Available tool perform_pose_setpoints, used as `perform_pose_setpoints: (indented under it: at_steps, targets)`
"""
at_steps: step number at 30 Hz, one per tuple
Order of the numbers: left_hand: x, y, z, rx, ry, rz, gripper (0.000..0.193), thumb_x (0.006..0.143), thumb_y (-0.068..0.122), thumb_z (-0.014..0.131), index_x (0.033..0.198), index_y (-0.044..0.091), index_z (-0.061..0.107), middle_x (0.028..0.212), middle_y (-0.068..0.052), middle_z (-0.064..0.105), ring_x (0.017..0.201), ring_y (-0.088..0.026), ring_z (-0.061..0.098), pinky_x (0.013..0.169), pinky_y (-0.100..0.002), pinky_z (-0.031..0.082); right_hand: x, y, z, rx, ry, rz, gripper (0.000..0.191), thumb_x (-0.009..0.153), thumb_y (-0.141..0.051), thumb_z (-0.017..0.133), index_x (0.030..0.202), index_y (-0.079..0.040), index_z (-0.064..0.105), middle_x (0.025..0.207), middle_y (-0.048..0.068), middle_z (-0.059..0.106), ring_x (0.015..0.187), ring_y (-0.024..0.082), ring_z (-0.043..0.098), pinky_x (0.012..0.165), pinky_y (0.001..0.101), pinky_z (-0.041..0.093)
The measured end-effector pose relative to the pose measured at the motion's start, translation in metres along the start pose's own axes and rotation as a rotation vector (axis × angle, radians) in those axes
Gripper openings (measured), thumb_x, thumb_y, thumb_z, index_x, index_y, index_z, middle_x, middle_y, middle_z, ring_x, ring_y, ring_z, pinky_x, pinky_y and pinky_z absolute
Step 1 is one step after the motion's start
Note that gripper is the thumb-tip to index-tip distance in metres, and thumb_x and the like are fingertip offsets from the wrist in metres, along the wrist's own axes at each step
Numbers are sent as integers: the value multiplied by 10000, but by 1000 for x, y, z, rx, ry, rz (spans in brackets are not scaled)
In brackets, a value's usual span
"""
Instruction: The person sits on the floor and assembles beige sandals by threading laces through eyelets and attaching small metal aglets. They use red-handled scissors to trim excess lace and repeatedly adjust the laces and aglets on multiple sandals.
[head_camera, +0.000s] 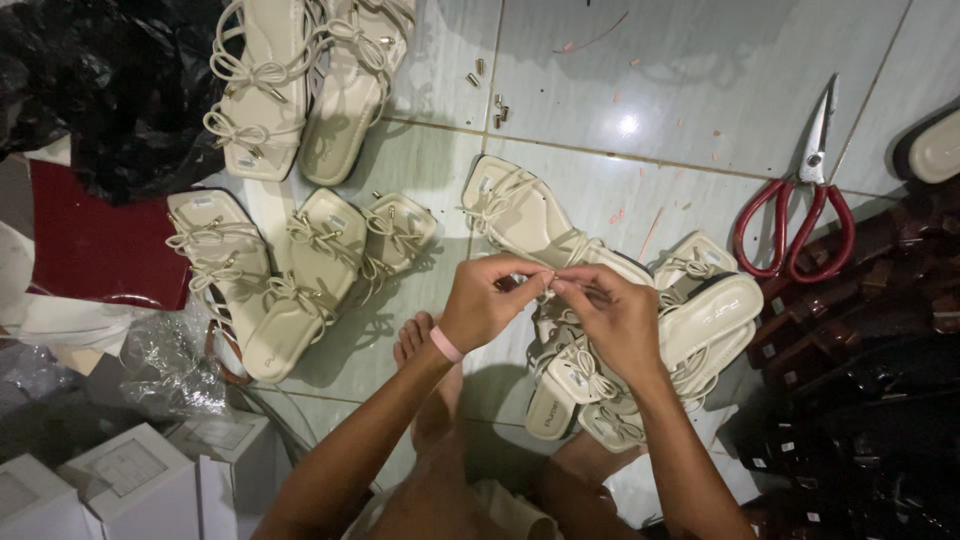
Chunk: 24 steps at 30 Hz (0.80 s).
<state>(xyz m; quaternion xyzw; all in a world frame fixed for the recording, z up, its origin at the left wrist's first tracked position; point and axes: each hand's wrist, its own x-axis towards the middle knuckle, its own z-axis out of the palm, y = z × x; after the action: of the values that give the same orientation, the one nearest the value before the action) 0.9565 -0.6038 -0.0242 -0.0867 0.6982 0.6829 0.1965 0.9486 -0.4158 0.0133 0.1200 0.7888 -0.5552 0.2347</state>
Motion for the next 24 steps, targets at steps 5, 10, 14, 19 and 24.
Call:
perform_pose_setpoints:
  at_steps: [5,10,14,19,24]
  targets:
    - [1,0,1,48,5,18,160,907,130,781,1019,19,810,884,-68,810,689,-36,655,593,-203,518,1,8,1,-4,14,-33,184,927,-81,751,1084,10,781,969,86,810,867,104,741,784,263,608]
    - [2,6,2,62,13,52,159,900,127,776,1014,18,796,903,-83,800,710,-56,695,618,-219,554,1,12,0,33,4,-27,243,930,-65,736,1164,2,734,1052,87,791,952,100,735,837,261,608]
    - [2,15,-2,176,-66,21,147,893,116,736,999,33,796,890,-96,794,652,-102,706,573,-238,549,1,11,-1,57,-31,-29,330,938,-64,730,1259,-19,668,1045,88,796,982,106,731,849,270,615]
    - [6,20,-8,264,-125,88,152,906,125,714,1000,33,790,901,-126,782,669,-162,733,606,-256,566,1,1,0,-64,-4,-16,431,916,-88,750,1329,-69,629,987,94,809,908,109,753,773,274,617]
    - [16,19,-11,198,-208,25,163,899,145,726,996,25,780,833,-133,779,676,-163,740,633,-275,576,1,-9,-4,-181,-33,-61,444,911,-107,752,1335,-105,624,977,97,815,886,131,783,763,281,626]
